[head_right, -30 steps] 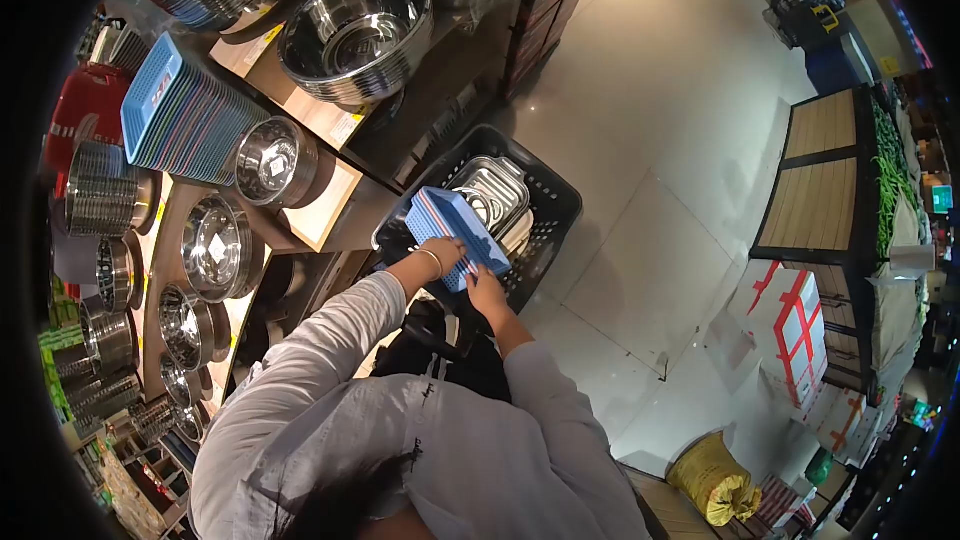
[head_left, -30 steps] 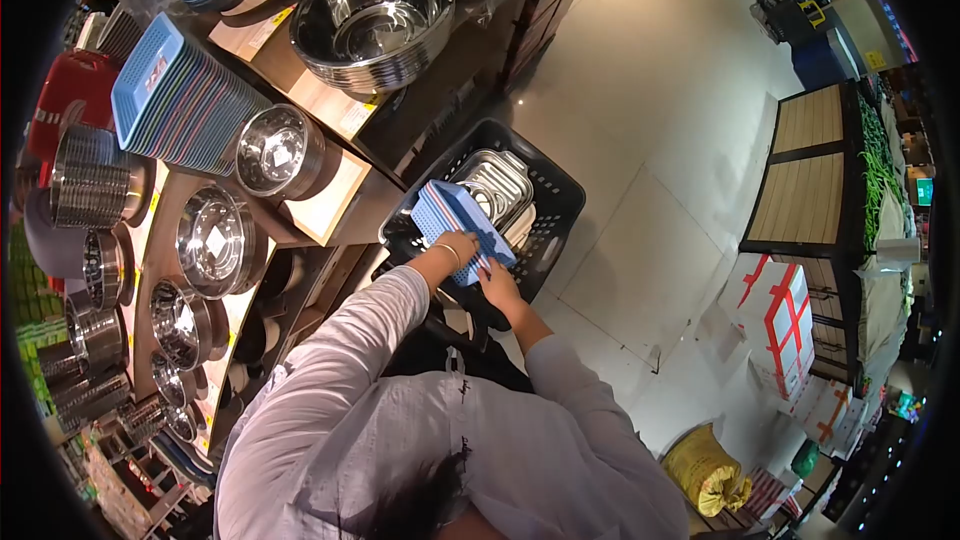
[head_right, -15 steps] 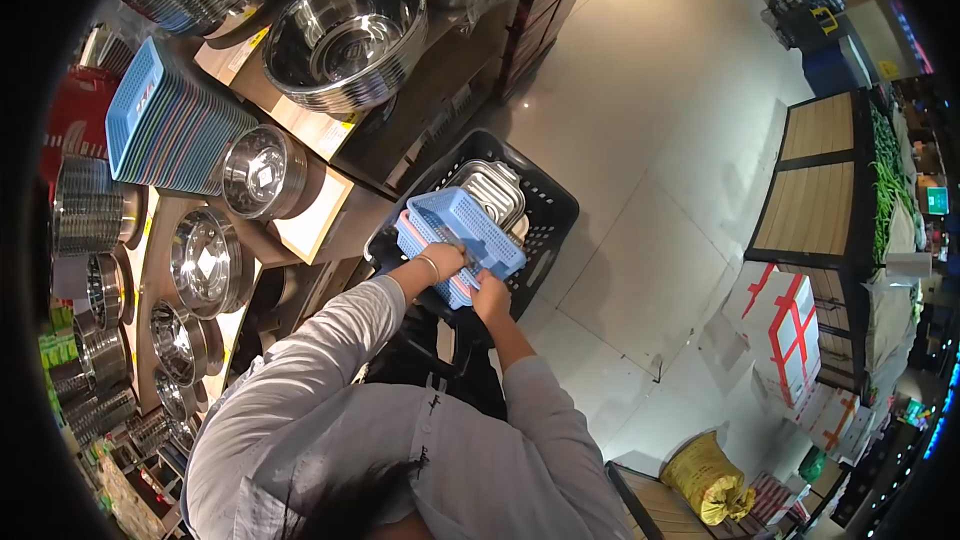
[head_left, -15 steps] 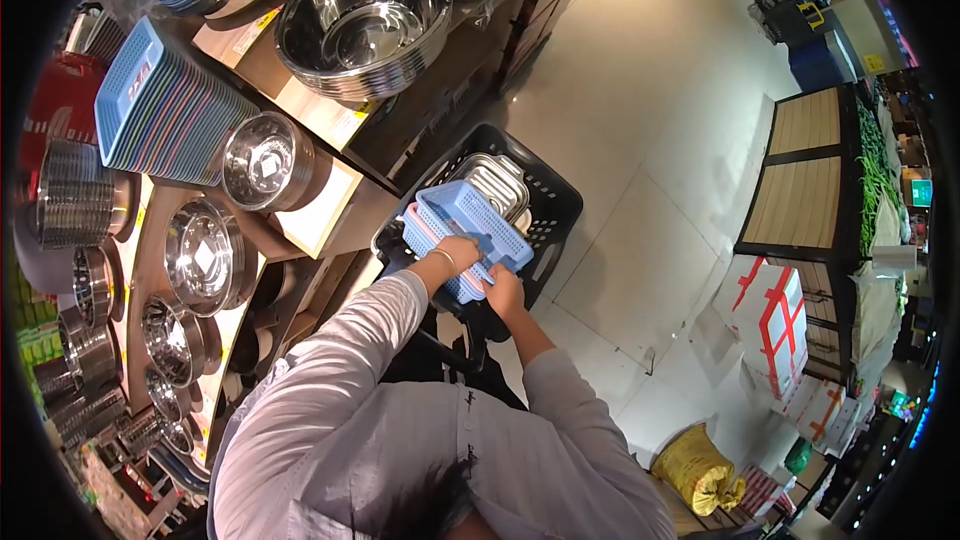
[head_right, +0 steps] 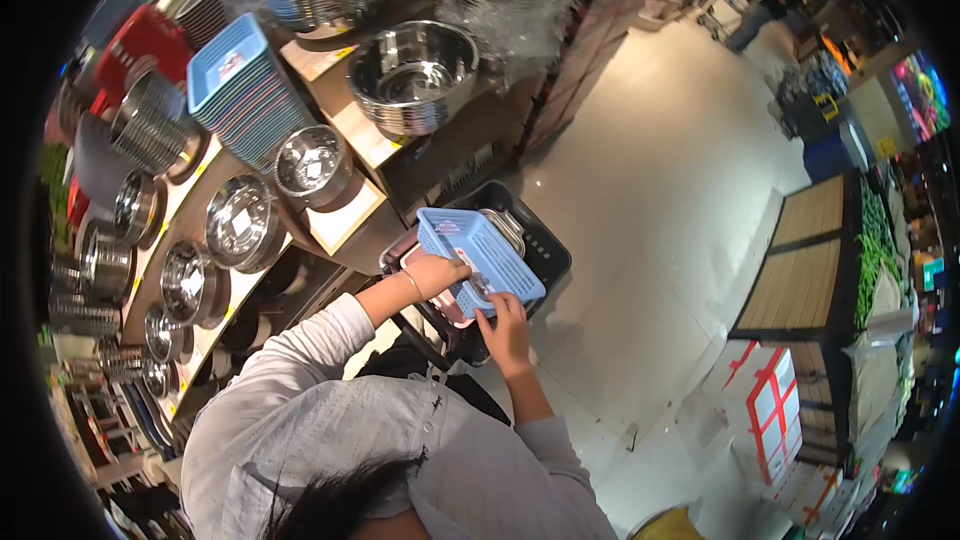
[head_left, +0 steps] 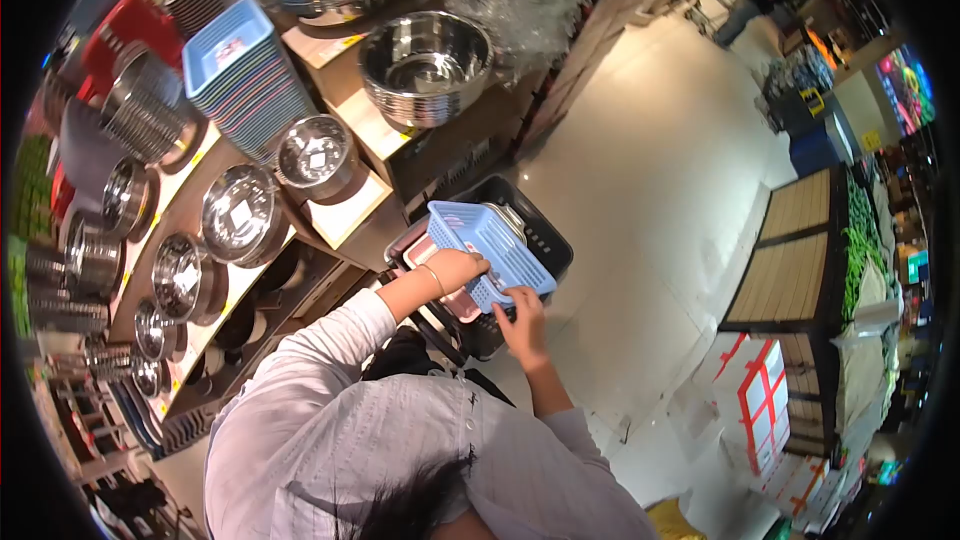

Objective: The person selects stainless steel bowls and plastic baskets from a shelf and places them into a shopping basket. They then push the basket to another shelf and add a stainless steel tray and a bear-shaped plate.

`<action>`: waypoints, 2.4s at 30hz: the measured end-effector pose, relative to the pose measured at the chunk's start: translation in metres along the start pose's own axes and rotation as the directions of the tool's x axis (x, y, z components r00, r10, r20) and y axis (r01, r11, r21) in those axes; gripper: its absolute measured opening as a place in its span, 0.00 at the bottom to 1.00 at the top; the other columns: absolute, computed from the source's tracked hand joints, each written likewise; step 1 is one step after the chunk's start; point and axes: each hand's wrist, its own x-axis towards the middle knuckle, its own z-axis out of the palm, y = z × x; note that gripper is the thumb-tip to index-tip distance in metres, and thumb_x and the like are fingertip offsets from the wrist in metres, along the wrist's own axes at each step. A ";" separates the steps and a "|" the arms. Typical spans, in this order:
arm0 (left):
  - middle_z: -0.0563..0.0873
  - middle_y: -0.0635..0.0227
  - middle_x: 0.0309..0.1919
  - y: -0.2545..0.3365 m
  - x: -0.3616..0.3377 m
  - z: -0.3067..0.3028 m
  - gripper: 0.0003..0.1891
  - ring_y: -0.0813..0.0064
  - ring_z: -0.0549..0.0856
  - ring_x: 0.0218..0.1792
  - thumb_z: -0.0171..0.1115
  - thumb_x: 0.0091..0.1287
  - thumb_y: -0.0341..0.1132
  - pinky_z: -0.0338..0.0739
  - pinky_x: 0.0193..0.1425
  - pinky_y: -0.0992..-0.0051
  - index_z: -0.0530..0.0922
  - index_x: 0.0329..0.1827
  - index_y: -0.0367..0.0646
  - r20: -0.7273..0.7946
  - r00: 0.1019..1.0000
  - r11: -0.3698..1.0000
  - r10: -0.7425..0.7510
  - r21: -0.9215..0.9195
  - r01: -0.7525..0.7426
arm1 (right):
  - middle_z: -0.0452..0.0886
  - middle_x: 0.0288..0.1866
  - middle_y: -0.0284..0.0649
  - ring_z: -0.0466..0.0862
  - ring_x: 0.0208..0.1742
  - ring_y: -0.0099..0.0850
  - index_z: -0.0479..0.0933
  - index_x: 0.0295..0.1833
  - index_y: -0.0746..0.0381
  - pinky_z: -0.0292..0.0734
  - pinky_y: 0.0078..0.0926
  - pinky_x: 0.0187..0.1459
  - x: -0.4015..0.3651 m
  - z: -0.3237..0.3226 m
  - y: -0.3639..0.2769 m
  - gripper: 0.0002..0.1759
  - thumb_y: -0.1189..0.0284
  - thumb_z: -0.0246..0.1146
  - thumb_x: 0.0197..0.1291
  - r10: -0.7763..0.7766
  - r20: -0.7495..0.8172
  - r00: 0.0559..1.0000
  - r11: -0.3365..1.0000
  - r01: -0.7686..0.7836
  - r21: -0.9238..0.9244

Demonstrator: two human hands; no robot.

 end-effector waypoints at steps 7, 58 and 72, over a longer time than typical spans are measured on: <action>0.78 0.68 0.36 0.043 -0.082 -0.065 0.09 0.69 0.80 0.39 0.51 0.54 0.29 0.77 0.40 0.73 0.72 0.38 0.45 -0.310 0.951 1.000 0.002 0.004 -0.001 | 0.71 0.47 0.46 0.72 0.48 0.45 0.73 0.43 0.61 0.68 0.36 0.48 -0.010 -0.068 0.002 0.21 0.75 0.68 0.39 -0.035 0.020 0.999 0.999 0.035 -0.005; 0.73 0.62 0.52 -0.297 -0.282 -0.265 0.15 0.61 0.76 0.47 0.57 0.56 0.30 0.74 0.46 0.67 0.71 0.48 0.43 -0.916 0.097 0.799 -0.390 -0.284 0.530 | 0.69 0.53 0.47 0.71 0.52 0.46 0.66 0.51 0.67 0.68 0.36 0.51 0.405 0.184 -0.400 0.25 0.64 0.62 0.51 -0.680 0.007 0.733 0.731 0.679 -0.071; 0.74 0.59 0.50 -0.306 -0.275 -0.263 0.12 0.57 0.75 0.48 0.52 0.62 0.33 0.71 0.51 0.66 0.72 0.47 0.39 -0.924 0.074 0.776 -0.375 -0.270 0.570 | 0.65 0.58 0.53 0.66 0.58 0.48 0.63 0.55 0.71 0.65 0.36 0.56 0.409 0.201 -0.403 0.24 0.64 0.51 0.60 -0.604 0.060 0.795 0.792 0.607 -0.063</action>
